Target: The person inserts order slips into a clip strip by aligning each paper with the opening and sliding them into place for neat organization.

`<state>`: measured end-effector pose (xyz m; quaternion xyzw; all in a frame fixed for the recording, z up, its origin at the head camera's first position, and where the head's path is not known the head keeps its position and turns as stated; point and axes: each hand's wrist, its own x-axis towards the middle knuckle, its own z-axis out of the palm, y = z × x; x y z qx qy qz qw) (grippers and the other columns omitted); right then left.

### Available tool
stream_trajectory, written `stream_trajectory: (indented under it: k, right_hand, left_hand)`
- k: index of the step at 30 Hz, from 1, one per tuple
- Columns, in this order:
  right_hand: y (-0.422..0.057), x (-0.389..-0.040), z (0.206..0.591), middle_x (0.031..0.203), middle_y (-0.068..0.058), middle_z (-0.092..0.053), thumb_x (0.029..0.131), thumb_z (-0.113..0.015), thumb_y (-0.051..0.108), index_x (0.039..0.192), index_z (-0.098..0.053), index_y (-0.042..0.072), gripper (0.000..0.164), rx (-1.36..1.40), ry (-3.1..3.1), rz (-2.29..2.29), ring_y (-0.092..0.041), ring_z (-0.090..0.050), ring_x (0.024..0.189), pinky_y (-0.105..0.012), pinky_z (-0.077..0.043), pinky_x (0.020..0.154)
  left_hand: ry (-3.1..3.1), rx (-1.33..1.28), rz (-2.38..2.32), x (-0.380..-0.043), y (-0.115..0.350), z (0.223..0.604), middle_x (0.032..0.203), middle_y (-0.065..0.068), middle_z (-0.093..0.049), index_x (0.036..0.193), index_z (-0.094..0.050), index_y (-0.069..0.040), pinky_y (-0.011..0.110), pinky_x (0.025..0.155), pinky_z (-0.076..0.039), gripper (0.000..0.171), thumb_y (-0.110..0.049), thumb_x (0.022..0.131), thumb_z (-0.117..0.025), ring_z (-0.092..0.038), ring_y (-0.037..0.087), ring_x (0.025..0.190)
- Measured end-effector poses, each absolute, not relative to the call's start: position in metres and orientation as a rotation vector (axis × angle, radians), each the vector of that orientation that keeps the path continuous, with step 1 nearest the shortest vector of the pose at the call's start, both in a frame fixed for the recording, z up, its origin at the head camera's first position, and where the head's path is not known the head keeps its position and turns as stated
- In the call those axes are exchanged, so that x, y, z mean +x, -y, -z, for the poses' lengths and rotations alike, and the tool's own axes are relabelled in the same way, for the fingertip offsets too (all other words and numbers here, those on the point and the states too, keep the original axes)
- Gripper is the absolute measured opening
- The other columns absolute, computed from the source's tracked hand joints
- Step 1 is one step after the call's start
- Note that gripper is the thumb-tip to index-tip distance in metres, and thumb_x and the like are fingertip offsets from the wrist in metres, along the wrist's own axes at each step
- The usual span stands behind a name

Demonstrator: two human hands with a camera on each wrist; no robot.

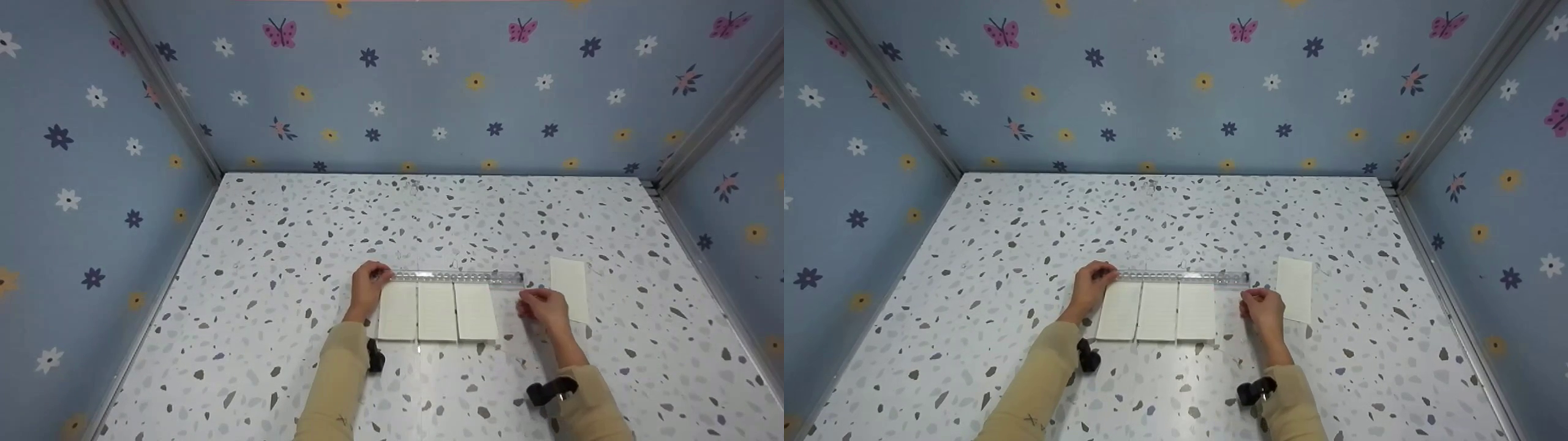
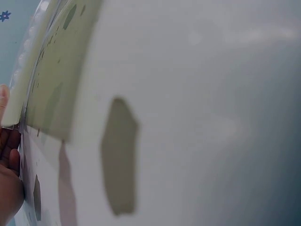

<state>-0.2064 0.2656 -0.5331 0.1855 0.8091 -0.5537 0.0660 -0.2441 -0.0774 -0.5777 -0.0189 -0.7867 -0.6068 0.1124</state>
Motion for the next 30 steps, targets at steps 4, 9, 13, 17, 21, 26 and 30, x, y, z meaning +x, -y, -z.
stream_trajectory:
  k: [4,9,13,17,21,26,30]
  right_hand:
    - [-0.277,-0.206,0.53,0.085,-0.009,-0.063,0.086,-0.056,0.017,0.109,-0.055,-0.008,0.033,0.586,-2.486,1.633,-0.009,-0.059,0.069,-0.02,-0.048,0.062]
    - [-0.291,-0.207,0.526,0.091,-0.01,-0.061,0.087,-0.055,0.021,0.112,-0.053,-0.006,0.037,0.567,-2.555,1.567,-0.007,-0.057,0.071,-0.019,-0.047,0.064]
    - [-0.301,-0.21,0.526,0.092,-0.009,-0.06,0.086,-0.056,0.025,0.113,-0.053,-0.006,0.041,0.569,-2.596,1.552,-0.007,-0.056,0.074,-0.019,-0.046,0.064]
    - [-0.31,-0.213,0.527,0.09,-0.005,-0.059,0.086,-0.057,0.026,0.112,-0.052,-0.005,0.041,0.609,-2.629,1.553,-0.004,-0.055,0.072,-0.022,-0.047,0.059]
    - [-0.316,-0.216,0.527,0.09,-0.008,-0.058,0.085,-0.059,0.024,0.11,-0.054,-0.005,0.039,0.653,-2.688,1.567,-0.006,-0.055,0.07,-0.024,-0.046,0.056]
    - [-0.32,-0.218,0.525,0.101,-0.017,-0.057,0.085,-0.057,0.022,0.111,-0.055,-0.005,0.037,0.734,-2.796,1.5,-0.016,-0.053,0.082,-0.02,-0.042,0.061]
    - [-0.324,-0.22,0.526,0.109,-0.021,-0.054,0.086,-0.056,0.022,0.116,-0.051,-0.006,0.041,0.758,-2.803,1.498,-0.026,-0.052,0.095,-0.024,-0.042,0.072]
  left_hand:
    - [2.324,-0.048,1.777,-0.244,0.078,0.578,0.083,0.009,-0.059,0.086,-0.062,0.003,0.031,0.075,-0.042,0.011,-0.004,0.079,-0.065,-0.053,0.021,0.08]
    - [2.34,-0.027,1.771,-0.244,0.078,0.579,0.083,0.008,-0.059,0.086,-0.062,0.002,0.031,0.076,-0.042,0.011,-0.005,0.079,-0.065,-0.053,0.02,0.08]
    - [2.341,-0.008,1.782,-0.244,0.078,0.578,0.083,0.007,-0.059,0.086,-0.062,0.002,0.031,0.075,-0.042,0.01,-0.005,0.078,-0.065,-0.052,0.019,0.08]
    - [2.351,0.006,1.789,-0.243,0.077,0.577,0.084,0.006,-0.058,0.087,-0.062,0.002,0.03,0.076,-0.042,0.011,-0.005,0.078,-0.065,-0.052,0.018,0.081]
    - [2.341,-0.001,1.794,-0.243,0.077,0.577,0.083,0.007,-0.059,0.087,-0.062,0.002,0.031,0.075,-0.042,0.011,-0.005,0.078,-0.065,-0.052,0.019,0.08]
    - [2.329,-0.029,1.78,-0.243,0.077,0.577,0.082,0.008,-0.058,0.086,-0.062,0.002,0.031,0.074,-0.042,0.009,-0.004,0.079,-0.064,-0.052,0.019,0.079]
    - [2.329,-0.035,1.773,-0.244,0.077,0.577,0.082,0.008,-0.058,0.085,-0.062,0.002,0.031,0.074,-0.042,0.009,-0.003,0.079,-0.064,-0.052,0.019,0.079]
